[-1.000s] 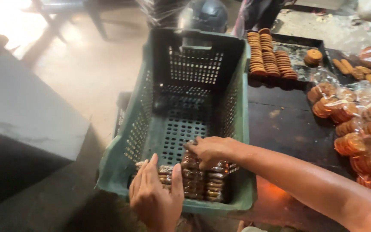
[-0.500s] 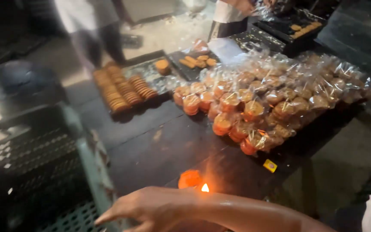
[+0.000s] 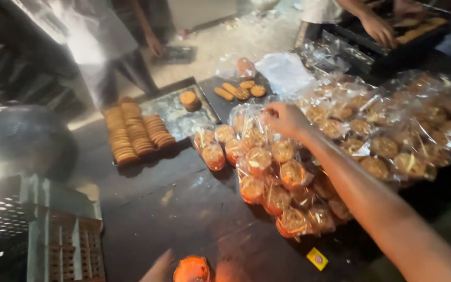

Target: Using an oil lamp to heat-seal plastic bags filled with cookies in a bakery production area.

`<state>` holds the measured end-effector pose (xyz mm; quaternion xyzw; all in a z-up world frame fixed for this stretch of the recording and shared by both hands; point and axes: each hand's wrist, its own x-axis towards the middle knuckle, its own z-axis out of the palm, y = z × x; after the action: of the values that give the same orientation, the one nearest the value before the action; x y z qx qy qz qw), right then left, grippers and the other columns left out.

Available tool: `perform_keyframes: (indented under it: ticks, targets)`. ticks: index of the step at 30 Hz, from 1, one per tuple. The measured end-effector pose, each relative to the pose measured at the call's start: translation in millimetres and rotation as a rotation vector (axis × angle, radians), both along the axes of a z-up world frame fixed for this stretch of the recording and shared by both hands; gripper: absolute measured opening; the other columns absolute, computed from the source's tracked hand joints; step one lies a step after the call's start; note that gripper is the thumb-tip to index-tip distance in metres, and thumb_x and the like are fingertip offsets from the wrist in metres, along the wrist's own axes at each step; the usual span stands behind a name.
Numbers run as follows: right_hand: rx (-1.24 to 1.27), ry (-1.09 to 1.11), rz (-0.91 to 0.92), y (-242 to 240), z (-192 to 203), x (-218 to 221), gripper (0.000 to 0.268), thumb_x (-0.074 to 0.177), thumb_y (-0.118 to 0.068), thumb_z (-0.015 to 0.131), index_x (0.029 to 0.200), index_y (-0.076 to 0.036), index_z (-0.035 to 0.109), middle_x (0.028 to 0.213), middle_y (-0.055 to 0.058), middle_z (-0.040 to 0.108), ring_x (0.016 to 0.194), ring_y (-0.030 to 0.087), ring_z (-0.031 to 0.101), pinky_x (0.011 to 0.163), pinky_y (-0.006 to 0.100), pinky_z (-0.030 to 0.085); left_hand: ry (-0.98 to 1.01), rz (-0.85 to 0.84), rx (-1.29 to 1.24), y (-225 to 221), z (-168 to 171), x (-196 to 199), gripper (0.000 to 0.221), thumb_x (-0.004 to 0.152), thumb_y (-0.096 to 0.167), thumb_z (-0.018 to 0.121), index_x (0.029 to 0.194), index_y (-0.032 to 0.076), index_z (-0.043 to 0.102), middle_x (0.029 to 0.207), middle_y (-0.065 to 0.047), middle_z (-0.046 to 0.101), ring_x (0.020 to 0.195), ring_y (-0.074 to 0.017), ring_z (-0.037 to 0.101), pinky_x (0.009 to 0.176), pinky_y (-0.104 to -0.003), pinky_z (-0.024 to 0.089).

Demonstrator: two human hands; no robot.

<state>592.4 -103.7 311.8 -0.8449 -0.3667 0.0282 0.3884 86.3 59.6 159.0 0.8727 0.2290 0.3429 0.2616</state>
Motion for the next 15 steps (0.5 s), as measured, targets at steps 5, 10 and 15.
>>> perform_keyframes:
  ticks: [5, 10, 15]
  targets:
    - [-0.052, -0.349, 0.118, 46, -44, 100, 0.064, 0.08, -0.046, 0.084, 0.116, 0.005, 0.07, 0.106, 0.027, 0.071, 0.095, 0.039, 0.069, 0.084, 0.047, 0.054, 0.293, -0.116, 0.018, -99, 217, 206, 0.076, 0.076, 0.057, 0.079, 0.127, 0.002, 0.063, 0.106, -0.019, 0.071, 0.1, -0.0385, 0.066, 0.084, -0.049, 0.052]
    - [-0.519, 0.084, 0.137, 62, -30, 85, 0.041, 0.084, -0.045, 0.072, 0.096, -0.007, 0.076, 0.092, 0.017, 0.076, 0.082, 0.029, 0.073, 0.075, 0.043, 0.053, 0.558, -0.072, -0.149, -93, 184, 304, 0.072, 0.082, 0.061, 0.072, 0.108, -0.005, 0.059, 0.099, -0.024, 0.069, 0.092, -0.0416, 0.068, 0.078, -0.051, 0.055]
    - [-0.271, 0.182, 0.325, 62, -39, 84, 0.036, 0.084, -0.039, 0.071, 0.081, -0.004, 0.069, 0.075, 0.01, 0.07, 0.069, 0.017, 0.06, 0.063, 0.039, 0.048, 0.54, -0.047, -0.161, -82, 117, 323, 0.036, 0.089, 0.039, 0.064, 0.094, 0.003, 0.064, 0.088, -0.023, 0.07, 0.083, -0.0433, 0.068, 0.075, -0.055, 0.054]
